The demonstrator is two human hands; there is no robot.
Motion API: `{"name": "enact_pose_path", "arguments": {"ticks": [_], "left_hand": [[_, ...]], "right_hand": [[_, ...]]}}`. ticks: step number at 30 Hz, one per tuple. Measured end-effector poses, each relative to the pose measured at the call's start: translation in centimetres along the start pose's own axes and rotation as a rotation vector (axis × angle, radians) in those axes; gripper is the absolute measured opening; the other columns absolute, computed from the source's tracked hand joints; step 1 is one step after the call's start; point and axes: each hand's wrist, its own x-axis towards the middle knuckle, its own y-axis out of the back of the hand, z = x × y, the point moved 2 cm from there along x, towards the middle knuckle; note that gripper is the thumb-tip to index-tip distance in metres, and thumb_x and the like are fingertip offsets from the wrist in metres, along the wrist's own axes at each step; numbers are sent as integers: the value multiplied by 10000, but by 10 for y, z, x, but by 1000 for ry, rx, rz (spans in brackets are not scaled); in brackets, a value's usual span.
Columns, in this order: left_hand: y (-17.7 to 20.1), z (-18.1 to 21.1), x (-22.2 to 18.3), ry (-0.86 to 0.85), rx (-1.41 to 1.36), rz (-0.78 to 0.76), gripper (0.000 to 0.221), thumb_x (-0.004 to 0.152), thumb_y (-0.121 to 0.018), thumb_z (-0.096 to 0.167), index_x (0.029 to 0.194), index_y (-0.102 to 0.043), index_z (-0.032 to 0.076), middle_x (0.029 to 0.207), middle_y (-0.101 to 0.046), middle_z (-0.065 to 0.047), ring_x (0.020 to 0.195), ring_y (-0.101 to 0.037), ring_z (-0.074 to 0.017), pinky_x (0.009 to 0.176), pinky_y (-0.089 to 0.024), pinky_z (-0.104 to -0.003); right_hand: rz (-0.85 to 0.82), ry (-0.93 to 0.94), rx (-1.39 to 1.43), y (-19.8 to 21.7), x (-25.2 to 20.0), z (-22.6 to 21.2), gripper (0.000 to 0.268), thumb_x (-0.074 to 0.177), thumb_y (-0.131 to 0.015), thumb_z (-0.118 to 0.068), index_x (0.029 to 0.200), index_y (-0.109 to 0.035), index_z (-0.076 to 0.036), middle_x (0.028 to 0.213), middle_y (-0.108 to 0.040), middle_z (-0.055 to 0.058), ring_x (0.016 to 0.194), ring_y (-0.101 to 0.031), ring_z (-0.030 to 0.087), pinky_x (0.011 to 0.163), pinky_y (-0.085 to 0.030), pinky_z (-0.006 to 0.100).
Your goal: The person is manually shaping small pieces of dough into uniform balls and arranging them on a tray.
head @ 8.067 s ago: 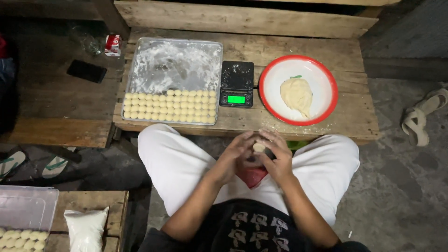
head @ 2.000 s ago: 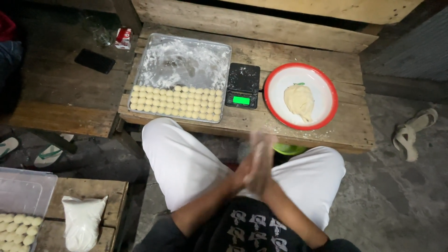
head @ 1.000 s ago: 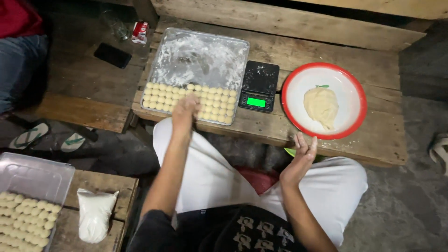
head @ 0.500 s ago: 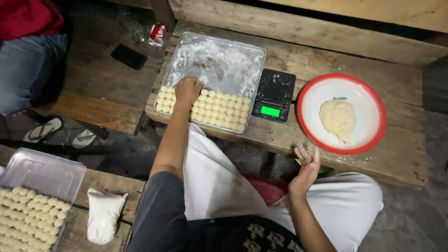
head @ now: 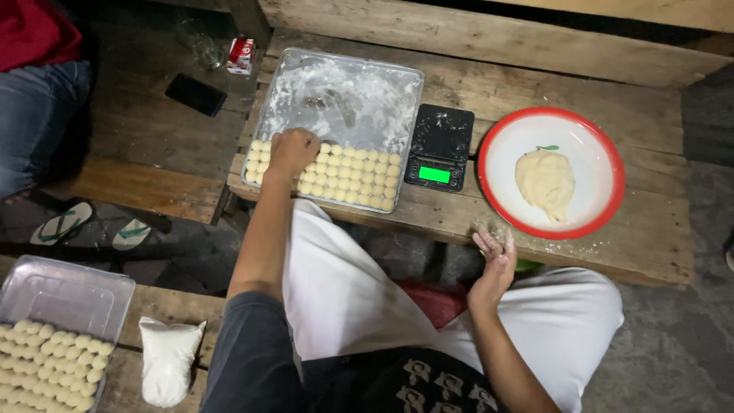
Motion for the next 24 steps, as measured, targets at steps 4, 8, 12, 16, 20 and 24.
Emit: {"name": "enact_pose_path", "arguments": {"ticks": [4,8,12,16,20,24], "left_hand": [[1,13,-20,-205,134,155,430,1000,-485,288,1300,-689,58,1282,-698,-170,1211,-625,-388,986,-434,-557],[-40,-3,-22,-429,385,359,438,933,-572,251,1285,-727,42,1214,-743,-137,1195,-674,-291,942,-498,-521],[-11,41,-45,-427,316,377,529,1024,-561,364,1401,-654,6,1382,-662,-232,1326,-589,-386,1043,-375,-700],[-90,53,-18,-535,287,438,325,1056,-541,312,1172,-699,53,1115,-659,-167,1089,-616,-341,940,-429,-538],[-122,173,-90,-864,-68,299,167,958,-630,260,892,-721,137,835,-645,-103,866,-645,-303,867,-514,-426],[-233,267,-110,-981,11,413,413,875,-739,483,1166,-678,197,1095,-654,-67,1077,-637,-277,1008,-472,-437]], "right_hand": [[36,3,9,2,3,-3,621,1141,-294,-386,1585,-274,48,1294,-604,361,1205,-633,438,1102,-461,526],[92,55,-58,13,21,-15,455,1146,-370,-176,1534,-339,59,1279,-614,374,1170,-647,464,1088,-462,550],[153,146,-257,70,59,-14,402,1094,-487,-26,1475,-443,97,1290,-634,329,1201,-644,400,1101,-447,552],[130,244,-981,122,101,-17,580,926,-804,-202,1431,-612,10,1281,-683,256,1173,-650,430,1049,-464,531],[-12,201,-1440,143,131,23,576,832,-839,-503,1287,-730,-166,1241,-716,55,1150,-661,290,1007,-463,502],[-161,106,-1531,117,150,-11,502,829,-792,-569,1095,-740,-147,1236,-702,68,1128,-622,291,911,-479,482]]}}
